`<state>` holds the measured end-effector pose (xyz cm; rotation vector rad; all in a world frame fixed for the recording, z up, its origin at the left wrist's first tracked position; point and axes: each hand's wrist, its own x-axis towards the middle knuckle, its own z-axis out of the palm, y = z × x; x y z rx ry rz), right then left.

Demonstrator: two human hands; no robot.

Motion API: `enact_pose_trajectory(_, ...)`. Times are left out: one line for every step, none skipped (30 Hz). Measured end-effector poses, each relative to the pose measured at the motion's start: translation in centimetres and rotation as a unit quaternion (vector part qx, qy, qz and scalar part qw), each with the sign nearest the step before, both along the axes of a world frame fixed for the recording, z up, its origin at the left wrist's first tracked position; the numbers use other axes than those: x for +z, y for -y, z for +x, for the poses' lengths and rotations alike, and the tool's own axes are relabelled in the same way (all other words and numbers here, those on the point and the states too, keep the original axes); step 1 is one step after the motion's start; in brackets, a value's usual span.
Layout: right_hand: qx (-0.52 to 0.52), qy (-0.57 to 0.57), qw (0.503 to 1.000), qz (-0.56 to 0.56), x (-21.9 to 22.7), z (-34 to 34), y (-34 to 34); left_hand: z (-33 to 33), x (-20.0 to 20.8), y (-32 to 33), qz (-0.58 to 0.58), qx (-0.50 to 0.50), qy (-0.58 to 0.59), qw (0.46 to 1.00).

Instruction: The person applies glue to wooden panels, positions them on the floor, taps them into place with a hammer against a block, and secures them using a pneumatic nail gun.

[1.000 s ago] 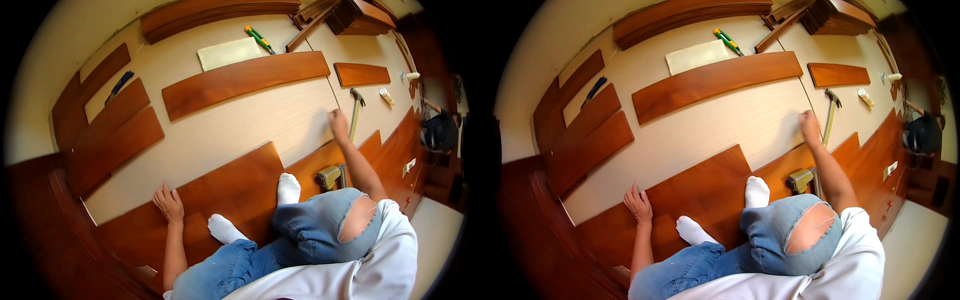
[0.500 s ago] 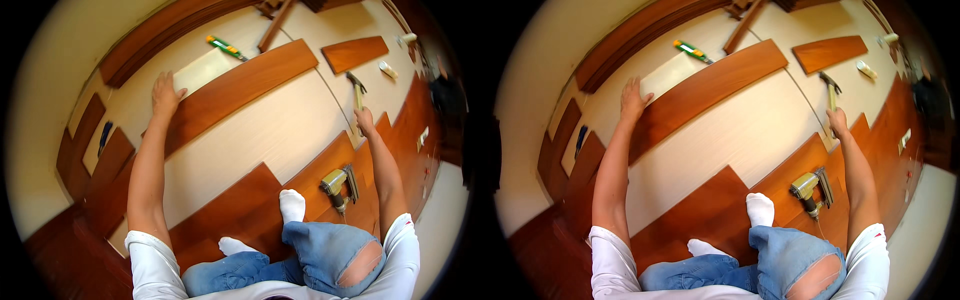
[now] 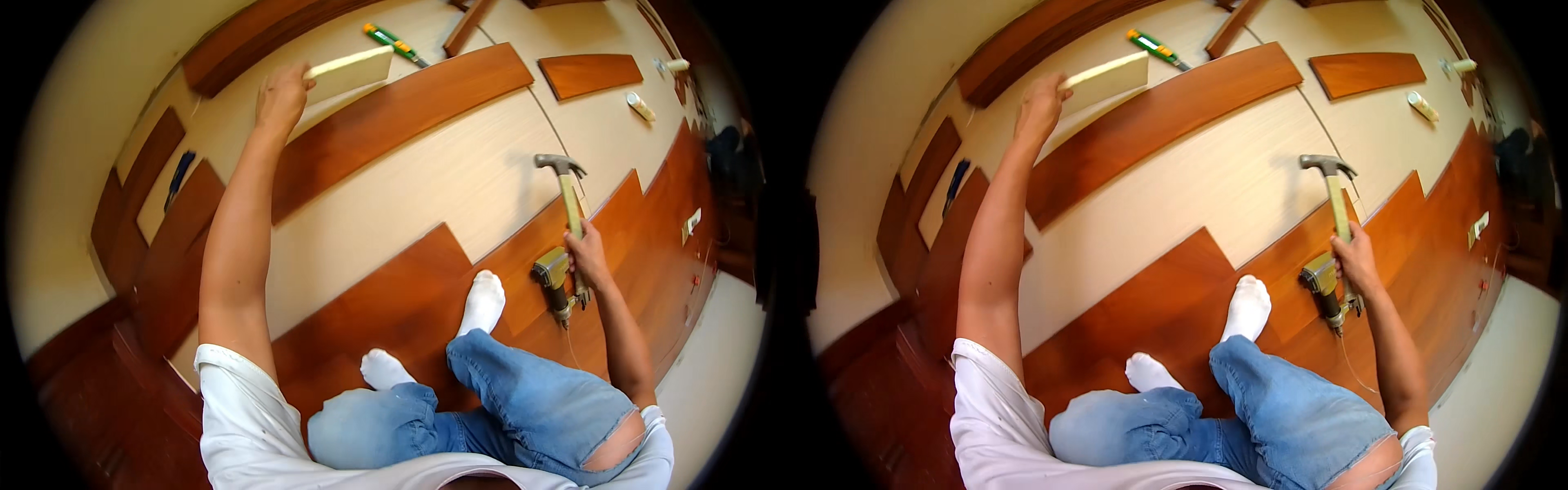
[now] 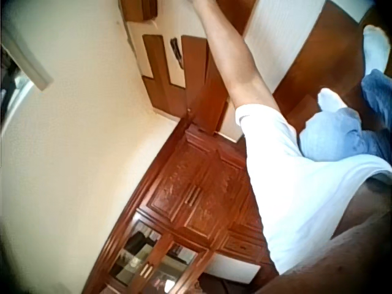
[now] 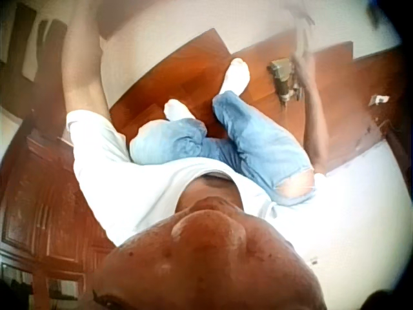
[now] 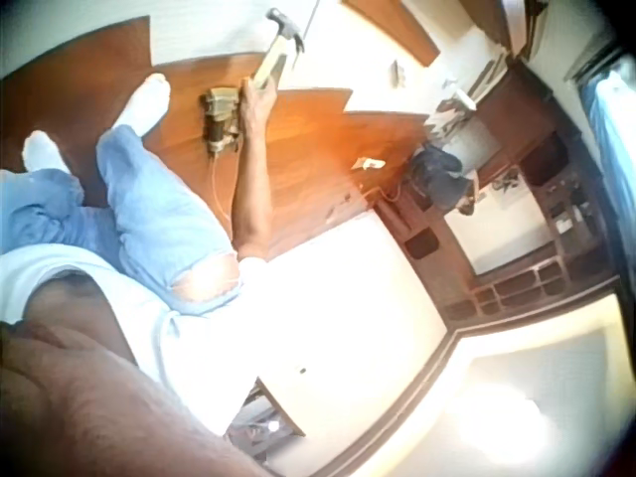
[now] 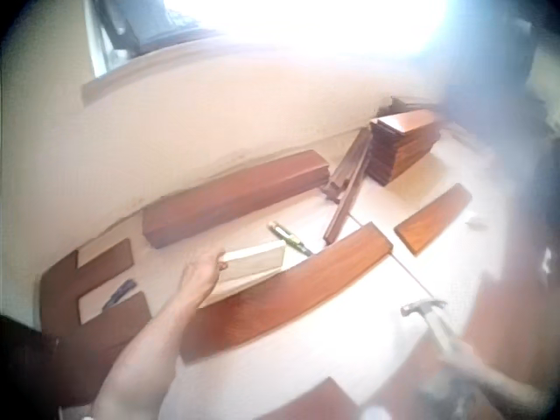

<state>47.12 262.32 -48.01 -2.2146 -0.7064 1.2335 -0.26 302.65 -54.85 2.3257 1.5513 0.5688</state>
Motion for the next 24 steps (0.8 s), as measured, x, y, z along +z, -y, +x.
enact_pose_trajectory(0.026, -0.015, 0.999, -0.016, -0.3, -1.8, -0.1, -1.7, 0.8, 1.2, 0.073, -0.027, -0.048, 0.996)
enact_pose_trajectory(0.045, -0.021, 0.999, -0.011, -0.9, -3.6, -0.1, -3.3, 1.3, 2.7, 0.067, -0.023, -0.015, 0.997)
enact_pose_trajectory(0.07, -0.028, 0.997, -0.028, -0.5, -6.0, -0.8, -5.2, 1.8, 4.5, 0.023, 0.004, 0.019, 1.0)
enact_pose_trajectory(0.089, -0.058, 0.994, -0.033, -1.1, -7.8, -1.2, -7.2, 2.2, 7.2, -0.02, 0.031, 0.054, 0.998)
enact_pose_trajectory(0.106, -0.079, 0.991, -0.034, -1.2, -9.2, -1.7, -8.8, 2.6, 9.8, -0.06, 0.055, 0.098, 0.992)
enact_pose_trajectory(0.125, -0.093, 0.988, -0.025, -1.9, -11.0, -2.2, -11.0, 3.0, 12.6, -0.108, 0.078, 0.134, 0.982)
enact_pose_trajectory(0.143, -0.106, 0.984, -0.013, -2.9, -12.9, -2.9, -13.3, 3.1, 15.6, -0.153, 0.1, 0.17, 0.968)
enact_pose_trajectory(0.16, -0.113, 0.981, -0.002, -3.5, -14.0, -3.7, -15.1, 2.7, 18.4, -0.208, 0.105, 0.205, 0.951)
enact_pose_trajectory(0.173, -0.115, 0.978, -0.007, -4.3, -14.7, -4.5, -16.7, 2.1, 21.2, -0.264, 0.11, 0.238, 0.928)
enact_pose_trajectory(0.187, -0.121, 0.975, -0.012, -5.0, -15.8, -5.4, -18.3, 1.4, 24.1, -0.282, 0.13, 0.27, 0.911)
enact_pose_trajectory(0.202, -0.127, 0.971, -0.02, -5.5, -16.9, -6.2, -19.5, 0.9, 26.6, -0.3, 0.149, 0.304, 0.892)
enact_pose_trajectory(0.205, -0.138, 0.969, -0.023, -4.8, -18.5, -7.3, -20.3, 1.1, 28.8, -0.307, 0.192, 0.262, 0.895)
enact_pose_trajectory(0.22, -0.128, 0.967, -0.001, -6.2, -19.1, -8.3, -22.7, -1.2, 30.1, -0.293, 0.172, 0.23, 0.912)
enact_pose_trajectory(0.227, -0.109, 0.968, 0.015, -7.4, -18.8, -9.5, -23.0, -2.6, 30.6, -0.259, 0.154, 0.18, 0.936)
enact_pose_trajectory(0.236, -0.099, 0.966, 0.026, -8.6, -18.6, -10.6, -23.4, -3.5, 31.4, -0.231, 0.141, 0.122, 0.955)
enact_pose_trajectory(0.239, -0.105, 0.965, 0.021, -9.2, -18.7, -11.7, -23.4, -3.2, 31.7, -0.27, 0.146, 0.114, 0.945)
enact_pose_trajectory(0.243, -0.109, 0.964, 0.018, -9.1, -19.3, -12.6, -23.9, -3.4, 32.1, -0.271, 0.148, 0.094, 0.947)
enact_pose_trajectory(0.24, -0.101, 0.965, 0.01, -8.5, -19.6, -12.9, -22.3, -1.9, 32.5, -0.254, 0.159, 0.069, 0.952)
enact_pose_trajectory(0.242, -0.1, 0.965, 0.011, -8.1, -20.5, -13.8, -22.2, -2.0, 33.1, -0.275, 0.17, 0.085, 0.942)
enact_pose_trajectory(0.257, -0.094, 0.962, 0.013, -8.3, -20.8, -14.3, -22.2, -2.4, 33.2, -0.294, 0.18, 0.103, 0.933)
enact_pose_trajectory(0.254, -0.098, 0.962, 0.01, -8.5, -21.4, -14.9, -22.2, -2.6, 33.3, -0.312, 0.188, 0.12, 0.923)
enact_pose_trajectory(0.262, -0.101, 0.96, 0.015, -8.5, -21.8, -15.6, -22.1, -2.7, 33.4, -0.333, 0.19, 0.119, 0.916)
enact_pose_trajectory(0.268, -0.105, 0.958, 0.018, -8.5, -22.2, -16.2, -21.9, -2.6, 33.5, -0.356, 0.19, 0.116, 0.907)
enact_pose_trajectory(0.273, -0.09, 0.958, 0.023, -8.6, -23.0, -16.8, -22.0, -2.7, 33.9, -0.378, 0.19, 0.112, 0.899)
